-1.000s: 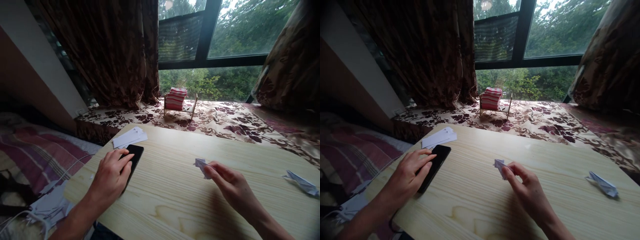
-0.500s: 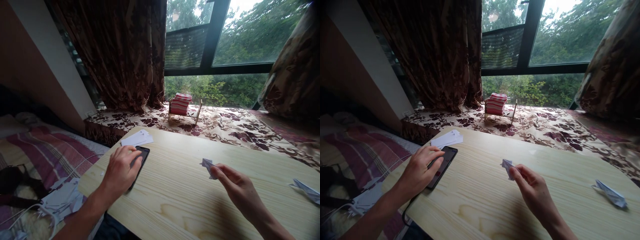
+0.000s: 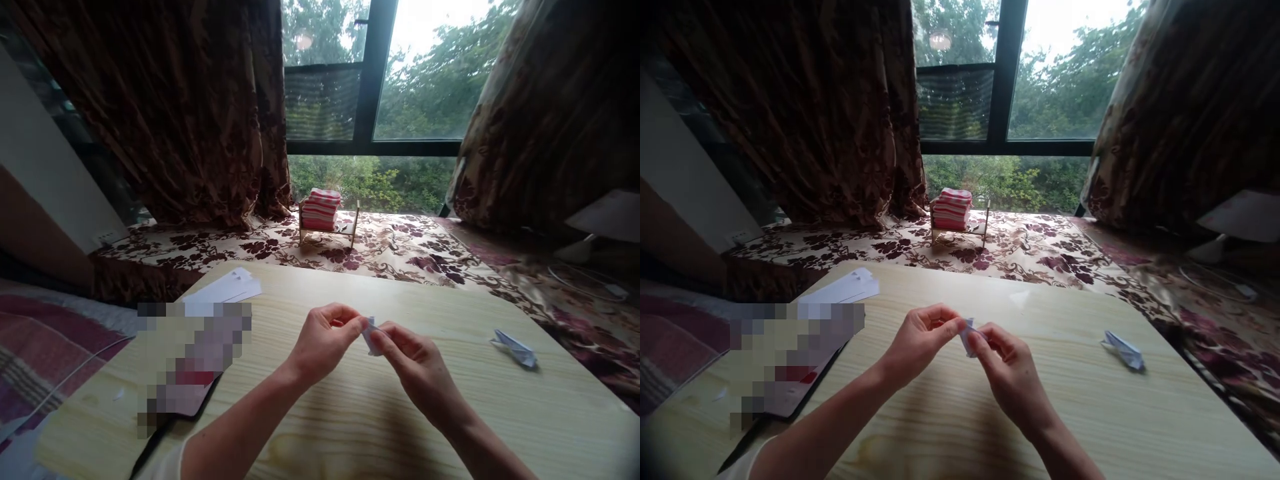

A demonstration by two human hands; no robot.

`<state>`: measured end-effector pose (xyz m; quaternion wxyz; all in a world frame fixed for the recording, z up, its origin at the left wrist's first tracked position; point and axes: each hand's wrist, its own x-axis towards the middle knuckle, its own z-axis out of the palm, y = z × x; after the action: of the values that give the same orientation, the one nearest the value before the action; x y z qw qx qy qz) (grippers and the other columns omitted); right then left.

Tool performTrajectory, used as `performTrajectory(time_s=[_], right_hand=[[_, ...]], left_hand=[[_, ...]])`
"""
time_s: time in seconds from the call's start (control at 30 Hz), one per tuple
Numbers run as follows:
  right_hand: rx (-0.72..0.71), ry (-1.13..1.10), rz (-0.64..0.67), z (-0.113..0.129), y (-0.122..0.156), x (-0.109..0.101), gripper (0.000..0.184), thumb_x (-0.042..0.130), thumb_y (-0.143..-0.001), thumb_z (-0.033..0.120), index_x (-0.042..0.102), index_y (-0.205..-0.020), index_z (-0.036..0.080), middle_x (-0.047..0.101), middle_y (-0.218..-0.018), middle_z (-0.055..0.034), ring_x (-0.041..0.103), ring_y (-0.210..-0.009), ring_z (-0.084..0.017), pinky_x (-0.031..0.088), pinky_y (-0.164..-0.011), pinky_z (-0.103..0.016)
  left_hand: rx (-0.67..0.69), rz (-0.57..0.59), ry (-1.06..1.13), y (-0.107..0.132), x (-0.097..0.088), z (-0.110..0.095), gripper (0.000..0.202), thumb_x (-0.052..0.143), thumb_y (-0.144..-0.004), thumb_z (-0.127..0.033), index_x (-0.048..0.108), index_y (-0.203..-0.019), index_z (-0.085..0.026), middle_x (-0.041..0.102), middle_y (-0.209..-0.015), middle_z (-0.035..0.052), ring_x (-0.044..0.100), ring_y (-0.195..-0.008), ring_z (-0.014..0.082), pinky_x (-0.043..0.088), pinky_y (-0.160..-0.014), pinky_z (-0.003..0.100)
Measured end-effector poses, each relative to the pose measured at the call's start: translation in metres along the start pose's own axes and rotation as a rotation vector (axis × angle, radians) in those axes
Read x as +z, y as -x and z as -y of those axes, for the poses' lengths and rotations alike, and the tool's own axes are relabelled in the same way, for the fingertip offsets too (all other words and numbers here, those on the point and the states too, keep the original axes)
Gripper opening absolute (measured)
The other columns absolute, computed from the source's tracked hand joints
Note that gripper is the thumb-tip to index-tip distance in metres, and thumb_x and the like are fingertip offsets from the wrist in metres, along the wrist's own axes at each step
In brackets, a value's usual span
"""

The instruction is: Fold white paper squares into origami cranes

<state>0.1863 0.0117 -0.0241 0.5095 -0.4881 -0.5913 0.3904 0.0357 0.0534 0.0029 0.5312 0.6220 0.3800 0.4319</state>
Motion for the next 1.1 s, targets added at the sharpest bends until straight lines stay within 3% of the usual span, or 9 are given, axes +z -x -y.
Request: performTrajectory(time_s=[0.13, 0.27, 0.43, 0.6, 0.8, 0.97, 1.1], right_hand=[[-0.022, 0.047, 0.021, 0.001, 0.002, 0.002, 0.029, 0.055, -0.086, 0.041, 0.059, -0.068, 0.018, 0.055, -0.068, -0.001, 0.05, -0.068, -0.015, 0.04, -0.065, -0.027], [-0.02, 0.071, -0.003, -0.003, 0.002, 0.005, 0.029, 0.056, -0.085, 0.04, 0.059, -0.066, 0.019, 0.055, -0.068, -0.0015, 0.051, -0.068, -0.016, 0.04, -0.065, -0.028], [0.045, 0.042, 0.011, -0.007, 0.002, 0.005, 0.03, 0.056, -0.085, 0.042, 0.061, -0.067, 0.018, 0.056, -0.066, -0.0001, 0.052, -0.067, -0.015, 0.039, -0.066, -0.026], [0.069, -0.039, -0.076, -0.003, 0.001, 0.005, 0.028, 0.057, -0.084, 0.042, 0.067, -0.074, 0.018, 0.061, -0.071, -0.0003, 0.054, -0.073, -0.015, 0.041, -0.07, -0.024], [0.06, -0.12, -0.098, -0.002, -0.001, 0.004, 0.026, 0.059, -0.083, 0.042, 0.071, -0.075, 0.02, 0.066, -0.076, -0.0007, 0.055, -0.074, -0.015, 0.043, -0.073, -0.024], [0.085, -0.039, -0.171, -0.001, -0.004, -0.002, 0.032, 0.055, -0.084, 0.045, 0.072, -0.076, 0.019, 0.068, -0.076, -0.0016, 0.056, -0.073, -0.015, 0.045, -0.073, -0.025], [0.095, -0.038, -0.104, 0.002, -0.003, -0.003, 0.027, 0.061, -0.08, 0.043, 0.071, -0.083, 0.018, 0.069, -0.077, -0.0029, 0.06, -0.074, -0.017, 0.046, -0.072, -0.027]], left_hand=[[0.04, -0.036, -0.028, 0.003, 0.003, 0.001, 0.018, 0.063, -0.074, -0.026, 0.067, -0.063, -0.012, 0.065, -0.066, 0.0047, 0.057, -0.068, 0.0164, 0.045, -0.069, 0.027], [-0.053, -0.071, 0.106, 0.003, 0.005, 0.009, 0.018, 0.064, -0.071, -0.027, 0.067, -0.062, -0.013, 0.065, -0.064, 0.0038, 0.057, -0.066, 0.0165, 0.046, -0.066, 0.027], [-0.14, -0.045, 0.131, 0.003, 0.0, 0.017, 0.021, 0.064, -0.073, -0.031, 0.069, -0.069, -0.011, 0.068, -0.071, 0.0055, 0.059, -0.069, 0.0163, 0.045, -0.068, 0.027], [-0.184, -0.112, 0.119, 0.005, -0.002, 0.017, 0.03, 0.07, -0.07, -0.041, 0.067, -0.081, -0.013, 0.067, -0.078, 0.0044, 0.058, -0.072, 0.0153, 0.044, -0.067, 0.025], [-0.185, 0.026, 0.206, 0.01, 0.007, 0.014, 0.023, 0.07, -0.07, -0.033, 0.069, -0.073, -0.01, 0.069, -0.073, 0.0068, 0.061, -0.076, 0.0188, 0.045, -0.074, 0.028], [-0.179, -0.001, 0.195, 0.009, 0.004, 0.017, 0.021, 0.07, -0.069, -0.031, 0.07, -0.071, -0.01, 0.068, -0.069, 0.0066, 0.06, -0.072, 0.019, 0.045, -0.075, 0.03], [-0.178, 0.006, 0.158, 0.009, 0.003, 0.016, 0.017, 0.069, -0.07, -0.028, 0.069, -0.067, -0.011, 0.067, -0.066, 0.0051, 0.06, -0.072, 0.0188, 0.044, -0.072, 0.029]])
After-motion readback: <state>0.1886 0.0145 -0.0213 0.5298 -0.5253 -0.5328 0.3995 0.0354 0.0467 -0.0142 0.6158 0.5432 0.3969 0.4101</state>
